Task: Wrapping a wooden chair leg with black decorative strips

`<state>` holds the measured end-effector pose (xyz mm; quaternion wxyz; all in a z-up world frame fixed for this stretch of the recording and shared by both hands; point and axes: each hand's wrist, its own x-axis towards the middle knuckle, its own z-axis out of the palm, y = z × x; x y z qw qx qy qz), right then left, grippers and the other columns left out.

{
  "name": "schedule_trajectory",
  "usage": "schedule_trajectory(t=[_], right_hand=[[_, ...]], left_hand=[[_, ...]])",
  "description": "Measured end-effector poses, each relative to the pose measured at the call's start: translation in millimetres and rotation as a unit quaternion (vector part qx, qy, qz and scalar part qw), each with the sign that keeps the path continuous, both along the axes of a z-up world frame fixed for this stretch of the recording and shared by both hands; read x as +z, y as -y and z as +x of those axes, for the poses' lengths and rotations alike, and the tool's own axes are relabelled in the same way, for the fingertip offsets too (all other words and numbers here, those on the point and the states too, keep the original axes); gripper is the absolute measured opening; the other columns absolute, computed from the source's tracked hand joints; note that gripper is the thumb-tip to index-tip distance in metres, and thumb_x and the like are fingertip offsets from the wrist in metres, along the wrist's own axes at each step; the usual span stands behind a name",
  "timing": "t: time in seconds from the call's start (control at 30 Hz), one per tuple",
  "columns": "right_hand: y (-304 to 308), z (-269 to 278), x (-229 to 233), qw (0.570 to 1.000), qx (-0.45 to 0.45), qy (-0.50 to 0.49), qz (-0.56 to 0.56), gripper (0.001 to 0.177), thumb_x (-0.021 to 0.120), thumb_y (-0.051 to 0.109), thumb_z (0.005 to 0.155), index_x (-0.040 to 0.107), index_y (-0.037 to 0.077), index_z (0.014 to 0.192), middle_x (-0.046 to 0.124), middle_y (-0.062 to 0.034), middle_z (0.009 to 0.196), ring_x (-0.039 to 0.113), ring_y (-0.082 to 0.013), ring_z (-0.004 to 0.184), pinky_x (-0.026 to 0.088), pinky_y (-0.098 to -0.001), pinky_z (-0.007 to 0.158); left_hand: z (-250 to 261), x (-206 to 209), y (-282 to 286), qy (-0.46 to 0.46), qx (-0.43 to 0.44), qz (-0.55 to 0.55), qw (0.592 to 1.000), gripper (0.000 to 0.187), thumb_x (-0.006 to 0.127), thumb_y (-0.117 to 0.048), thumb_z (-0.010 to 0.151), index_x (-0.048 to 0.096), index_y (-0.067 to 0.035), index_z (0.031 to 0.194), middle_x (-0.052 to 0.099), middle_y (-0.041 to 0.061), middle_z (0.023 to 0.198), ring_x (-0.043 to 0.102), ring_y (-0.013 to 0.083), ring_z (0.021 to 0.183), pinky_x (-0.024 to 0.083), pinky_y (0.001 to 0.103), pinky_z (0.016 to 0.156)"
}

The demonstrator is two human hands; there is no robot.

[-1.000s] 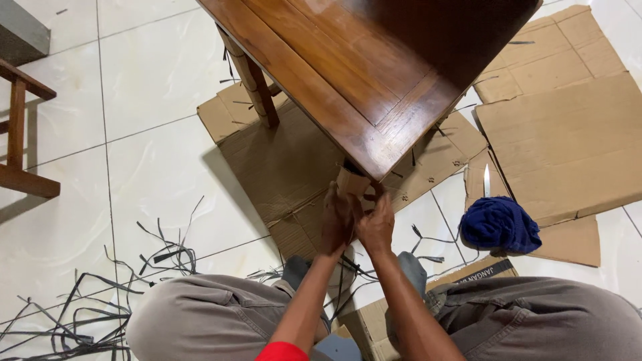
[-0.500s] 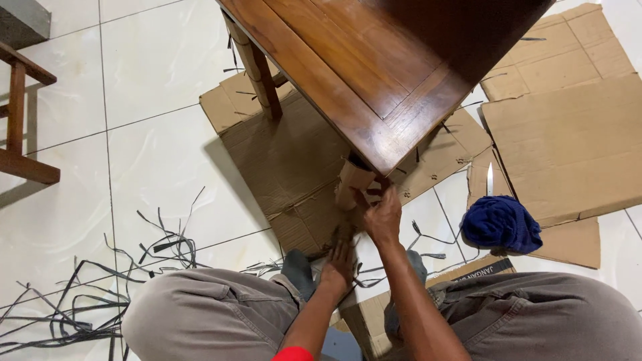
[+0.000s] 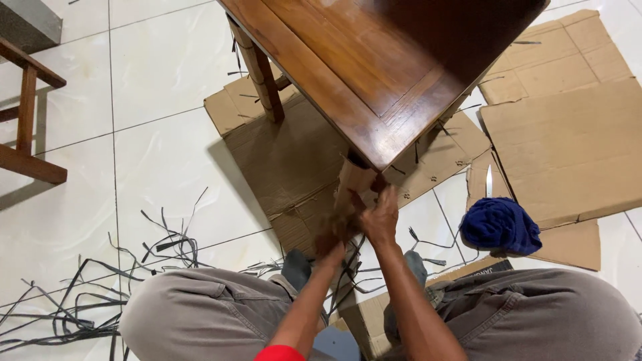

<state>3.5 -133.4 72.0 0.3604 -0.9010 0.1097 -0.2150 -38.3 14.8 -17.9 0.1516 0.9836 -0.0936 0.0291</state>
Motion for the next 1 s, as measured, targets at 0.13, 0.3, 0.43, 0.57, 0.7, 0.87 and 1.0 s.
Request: schedule_trajectory(t=[0.13,0.3,0.43,0.57,0.7,0.87,1.0], right_hand=[[-13.8,-6.9,62.6,1.000,0.009,0.014,0.014,0.053,0.051,-0.006,0.064,0.058,-0.006,0.116,0.059,-0.0288,0.115,0.057,-0.0531,0.111,0.046,-0.0588,0.099],[-13.0,-8.5,40.9,0.999,0.018,0.030,0.022,0.026,0.049,-0.008,0.068,0.050,0.004,0.091,0.049,-0.0130,0.093,0.056,-0.0431,0.092,0.047,-0.0512,0.079],[-34.3,-23.2,131.8,0.997,0.040,-0.050,0.052,0.038,0.051,-0.004,0.069,0.054,-0.003,0.108,0.056,-0.0239,0.106,0.056,-0.0514,0.106,0.045,-0.0625,0.095],[-39.2,-25.3,150.2,0.991,0.030,-0.099,0.079,0.043,0.053,0.002,0.065,0.050,0.004,0.107,0.053,-0.0184,0.107,0.055,-0.0469,0.109,0.044,-0.0612,0.096],[-41.3,-29.2,146.4,0.986,0.035,-0.082,0.140,0.047,0.050,-0.004,0.072,0.054,-0.001,0.118,0.057,-0.0247,0.110,0.056,-0.0511,0.114,0.045,-0.0603,0.100],[-27.2,-27.4,93.0,0.993,0.067,-0.029,0.098,0.061,0.054,0.008,0.066,0.056,-0.001,0.125,0.059,-0.0241,0.115,0.058,-0.0499,0.113,0.049,-0.0583,0.099],[-33.7,-28.5,112.4,0.997,0.054,0.015,0.054,0.032,0.058,0.011,0.069,0.055,0.008,0.100,0.053,-0.0147,0.096,0.059,-0.0425,0.094,0.049,-0.0527,0.079]], left_hand=[[34.9,118.6,10.1,0.000,0.130,-0.391,0.911,0.050,0.044,-0.052,0.105,0.048,-0.023,0.145,0.053,0.011,0.139,0.055,0.0372,0.128,0.049,0.051,0.102],[34.5,102.7,22.4,-0.058,0.079,-0.408,0.907,0.054,0.039,-0.049,0.108,0.036,-0.029,0.158,0.057,0.011,0.147,0.058,0.0361,0.129,0.052,0.052,0.102],[51.2,35.0,7.8,0.153,-0.034,-0.264,0.952,0.068,0.048,-0.023,0.105,0.012,-0.018,0.163,0.041,0.030,0.154,0.050,0.0518,0.132,0.053,0.050,0.101],[39.0,69.2,-0.2,0.018,0.029,-0.417,0.908,0.058,0.040,-0.045,0.108,0.036,-0.014,0.156,0.043,0.018,0.157,0.046,0.0389,0.140,0.040,0.049,0.116],[39.0,76.9,-1.2,-0.001,0.033,-0.426,0.904,0.062,0.041,-0.053,0.106,0.038,-0.019,0.157,0.043,0.013,0.158,0.044,0.0334,0.143,0.037,0.045,0.120],[45.2,44.6,-1.9,-0.022,-0.005,-0.361,0.932,0.057,0.042,-0.041,0.109,0.033,-0.020,0.161,0.045,0.007,0.156,0.046,0.0222,0.143,0.031,0.038,0.125],[38.8,88.3,7.8,-0.046,0.034,-0.481,0.875,0.053,0.045,-0.050,0.106,0.051,-0.023,0.151,0.062,0.014,0.137,0.058,0.0359,0.129,0.046,0.051,0.109]])
